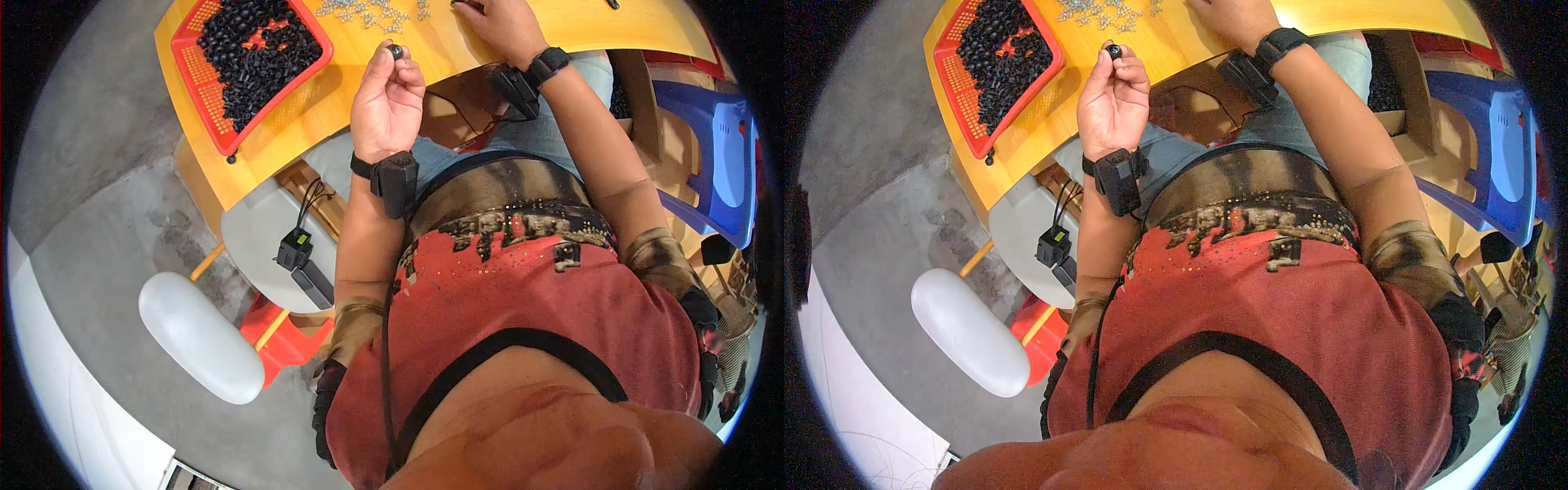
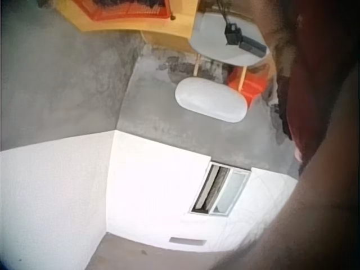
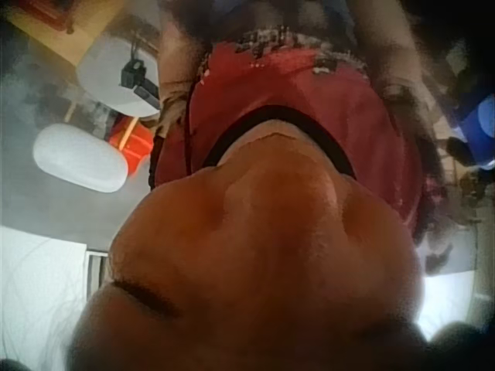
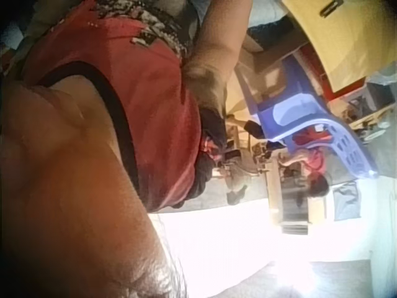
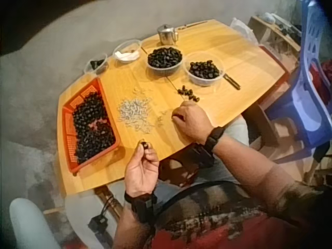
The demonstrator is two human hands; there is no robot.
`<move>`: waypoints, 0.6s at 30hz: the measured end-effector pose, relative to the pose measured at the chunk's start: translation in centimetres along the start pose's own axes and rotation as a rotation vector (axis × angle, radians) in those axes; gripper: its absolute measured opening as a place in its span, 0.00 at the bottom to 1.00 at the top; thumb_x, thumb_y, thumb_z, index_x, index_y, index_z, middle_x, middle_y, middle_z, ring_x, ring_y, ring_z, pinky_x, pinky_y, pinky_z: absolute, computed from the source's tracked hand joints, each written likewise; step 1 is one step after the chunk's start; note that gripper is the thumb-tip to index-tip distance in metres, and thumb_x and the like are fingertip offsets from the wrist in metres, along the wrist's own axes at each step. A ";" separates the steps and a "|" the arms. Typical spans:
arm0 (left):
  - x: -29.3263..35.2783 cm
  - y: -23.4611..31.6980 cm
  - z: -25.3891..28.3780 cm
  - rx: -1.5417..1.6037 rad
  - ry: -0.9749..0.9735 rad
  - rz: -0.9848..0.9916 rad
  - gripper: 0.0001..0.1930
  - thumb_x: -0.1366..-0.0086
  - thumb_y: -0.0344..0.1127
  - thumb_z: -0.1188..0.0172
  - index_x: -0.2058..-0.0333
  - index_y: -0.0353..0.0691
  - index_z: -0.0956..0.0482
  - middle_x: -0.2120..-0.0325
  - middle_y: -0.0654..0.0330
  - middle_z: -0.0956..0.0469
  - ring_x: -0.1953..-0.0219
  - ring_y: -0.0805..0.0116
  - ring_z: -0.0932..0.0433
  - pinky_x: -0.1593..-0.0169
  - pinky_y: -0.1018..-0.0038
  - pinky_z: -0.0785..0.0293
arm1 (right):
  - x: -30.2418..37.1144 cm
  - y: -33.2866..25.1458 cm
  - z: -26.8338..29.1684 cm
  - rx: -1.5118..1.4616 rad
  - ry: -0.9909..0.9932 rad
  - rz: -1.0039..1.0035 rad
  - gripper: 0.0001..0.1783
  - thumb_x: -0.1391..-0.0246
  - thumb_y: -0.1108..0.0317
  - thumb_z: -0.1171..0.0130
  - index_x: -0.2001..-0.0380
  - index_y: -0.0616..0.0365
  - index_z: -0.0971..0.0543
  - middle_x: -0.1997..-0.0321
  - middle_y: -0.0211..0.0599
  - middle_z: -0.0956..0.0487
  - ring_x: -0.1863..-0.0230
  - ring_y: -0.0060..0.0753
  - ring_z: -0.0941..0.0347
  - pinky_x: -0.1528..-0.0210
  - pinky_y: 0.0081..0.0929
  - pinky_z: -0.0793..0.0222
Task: The person assembles black plastic components with metallic and circular fasteners by hand on a manufacturing table.
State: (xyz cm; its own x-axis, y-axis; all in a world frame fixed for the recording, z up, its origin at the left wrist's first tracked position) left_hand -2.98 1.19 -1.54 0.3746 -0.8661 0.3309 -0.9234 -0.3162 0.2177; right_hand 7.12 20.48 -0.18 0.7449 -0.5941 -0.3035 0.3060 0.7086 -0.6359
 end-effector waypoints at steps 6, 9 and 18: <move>-0.4 -0.5 -0.4 -0.013 -0.006 0.010 0.08 0.30 0.27 0.37 0.54 0.35 0.18 0.61 0.56 0.18 0.62 0.71 0.22 0.56 0.77 0.20 | 0.0 0.6 0.1 0.007 0.003 0.021 0.09 0.47 0.68 0.38 0.70 0.64 0.16 0.69 0.51 0.19 0.61 0.55 0.23 0.54 0.45 0.26; -0.6 -0.7 -0.5 -0.035 0.003 0.016 0.08 0.30 0.28 0.36 0.54 0.36 0.18 0.61 0.57 0.18 0.62 0.71 0.22 0.56 0.77 0.20 | 0.3 -0.1 1.1 -0.029 0.016 0.046 0.08 0.47 0.70 0.36 0.69 0.64 0.16 0.68 0.50 0.18 0.62 0.49 0.20 0.56 0.38 0.24; -1.4 -1.4 -0.6 -0.093 0.009 0.048 0.08 0.29 0.28 0.37 0.53 0.37 0.19 0.61 0.59 0.17 0.61 0.72 0.19 0.55 0.76 0.19 | 3.0 -2.4 1.9 -0.805 -0.219 -0.252 0.06 0.44 0.75 0.33 0.63 0.65 0.18 0.70 0.31 0.18 0.67 0.18 0.24 0.62 0.20 0.26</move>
State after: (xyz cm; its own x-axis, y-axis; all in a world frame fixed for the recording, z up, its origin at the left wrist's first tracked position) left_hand -2.13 3.08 -1.78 0.3310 -0.8758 0.3514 -0.9288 -0.2367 0.2850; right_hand 9.77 17.70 1.84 0.8340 -0.5517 0.0049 0.0270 0.0318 -0.9991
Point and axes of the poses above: each hand's wrist, its own x-axis away from the middle knuckle, its own z-axis out of the back of the hand, y = z × x, the point moved 3 cm from there along -x, towards the middle knuckle
